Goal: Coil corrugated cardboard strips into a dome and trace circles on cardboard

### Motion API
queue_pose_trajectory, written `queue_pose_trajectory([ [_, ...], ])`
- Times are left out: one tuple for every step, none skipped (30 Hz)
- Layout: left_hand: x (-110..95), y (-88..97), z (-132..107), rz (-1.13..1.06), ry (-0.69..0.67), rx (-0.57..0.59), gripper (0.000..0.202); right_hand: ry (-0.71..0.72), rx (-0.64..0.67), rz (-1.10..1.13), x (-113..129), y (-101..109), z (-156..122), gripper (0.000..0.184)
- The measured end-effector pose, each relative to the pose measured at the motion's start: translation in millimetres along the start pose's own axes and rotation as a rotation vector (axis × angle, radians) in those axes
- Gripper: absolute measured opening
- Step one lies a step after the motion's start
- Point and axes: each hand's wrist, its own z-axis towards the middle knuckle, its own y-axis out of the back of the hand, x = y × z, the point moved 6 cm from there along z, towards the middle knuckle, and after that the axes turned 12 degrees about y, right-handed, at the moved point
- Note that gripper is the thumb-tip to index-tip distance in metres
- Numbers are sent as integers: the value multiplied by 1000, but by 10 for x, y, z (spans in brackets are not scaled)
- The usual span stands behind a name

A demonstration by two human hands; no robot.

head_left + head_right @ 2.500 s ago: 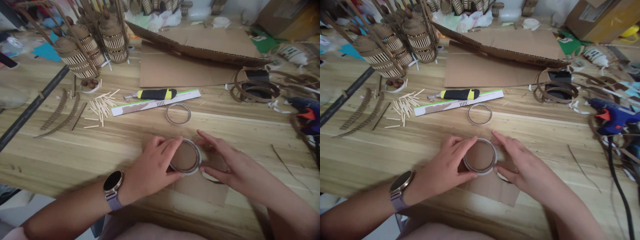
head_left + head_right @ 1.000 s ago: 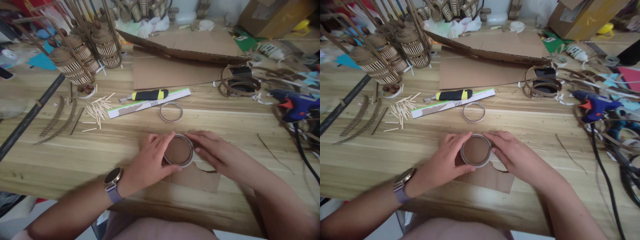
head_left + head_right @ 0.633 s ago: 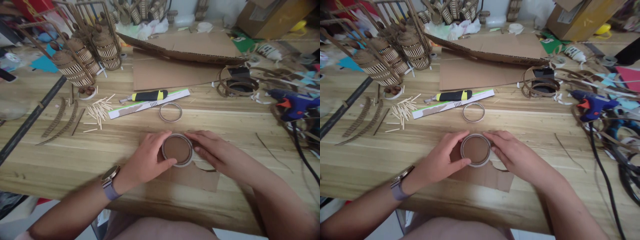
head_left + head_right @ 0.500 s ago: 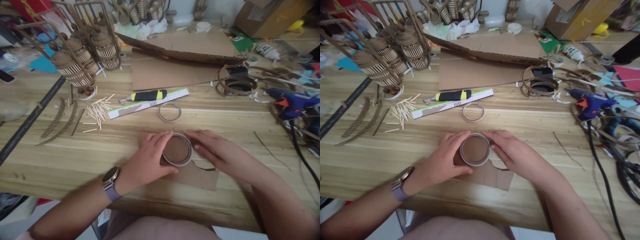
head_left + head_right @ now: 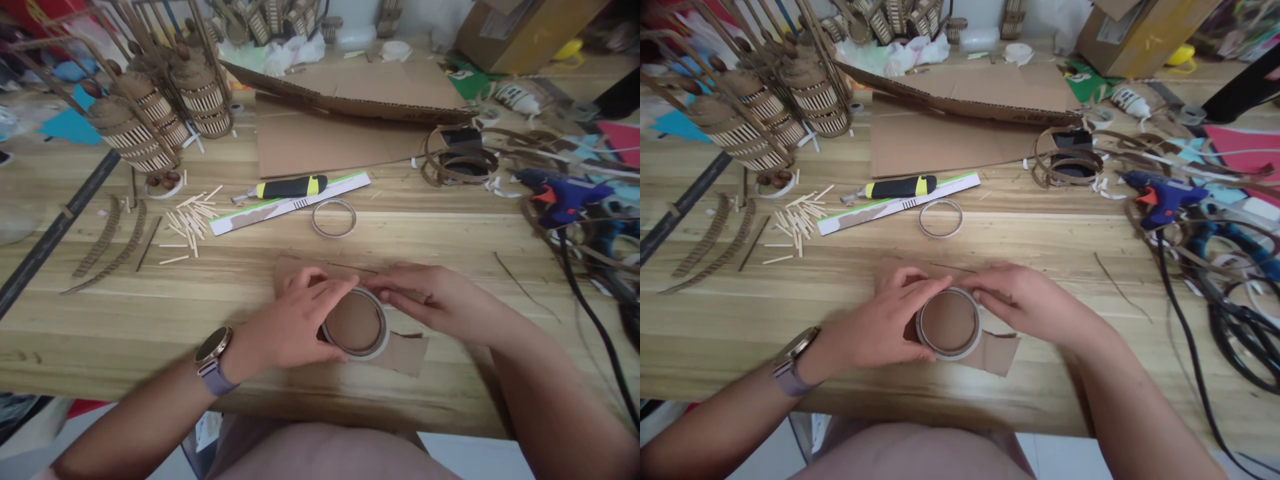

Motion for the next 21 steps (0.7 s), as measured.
queue_pose_trajectory([
  [-2,-5,-1,12,0,12,105,-6,13,10,-1,-4,0,35],
  [-3,-8,-3,22,-3,19,105,-12,25,17,-2,-8,-1,35],
  [-4,-10,-5,29,-9,24,105,-16,35,21,-3,-11,-3,35],
  [-3,-11,-6,32,-16,25,104,-20,44,22,-5,-15,-4,35],
  [0,-9,-7,31,-23,22,103,-23,51,21,-7,-19,-6,35],
  [4,-8,-7,29,-30,19,101,-24,55,20,-7,-24,-7,36],
  [8,-5,-8,26,-36,15,100,-20,58,20,-6,-30,-7,36],
  [11,-4,-8,26,-42,13,99,-17,60,22,-5,-36,-7,36],
  [14,-4,-8,30,-47,13,99,-16,61,23,-4,-42,-7,35],
  [16,-4,-9,35,-53,17,99,-17,62,23,-6,-48,-7,35],
  [17,-4,-10,41,-59,20,100,-21,63,20,-8,-52,-9,34],
  [18,0,-11,45,-66,20,100,-25,65,17,-10,-55,-10,33],
  [20,7,-11,48,-73,18,101,-29,69,15,-11,-58,-11,32],
  [22,13,-11,49,-79,16,101,-33,74,14,-10,-61,-12,31],
  [26,19,-10,48,-84,15,102,-34,80,16,-8,-63,-12,30],
  [30,21,-8,46,-89,21,104,-32,86,20,-4,-66,-11,29],
  [35,20,-5,45,-93,30,105,-32,92,24,0,-69,-9,28],
  [40,19,-1,43,-96,40,106,-33,98,27,2,-73,-8,28],
  [44,19,3,43,-97,48,107,-32,102,27,4,-76,-6,28],
  [46,22,6,44,-99,54,107,-30,106,27,5,-79,-6,28],
  [47,25,9,48,-98,59,107,-30,107,26,6,-82,-6,28],
])
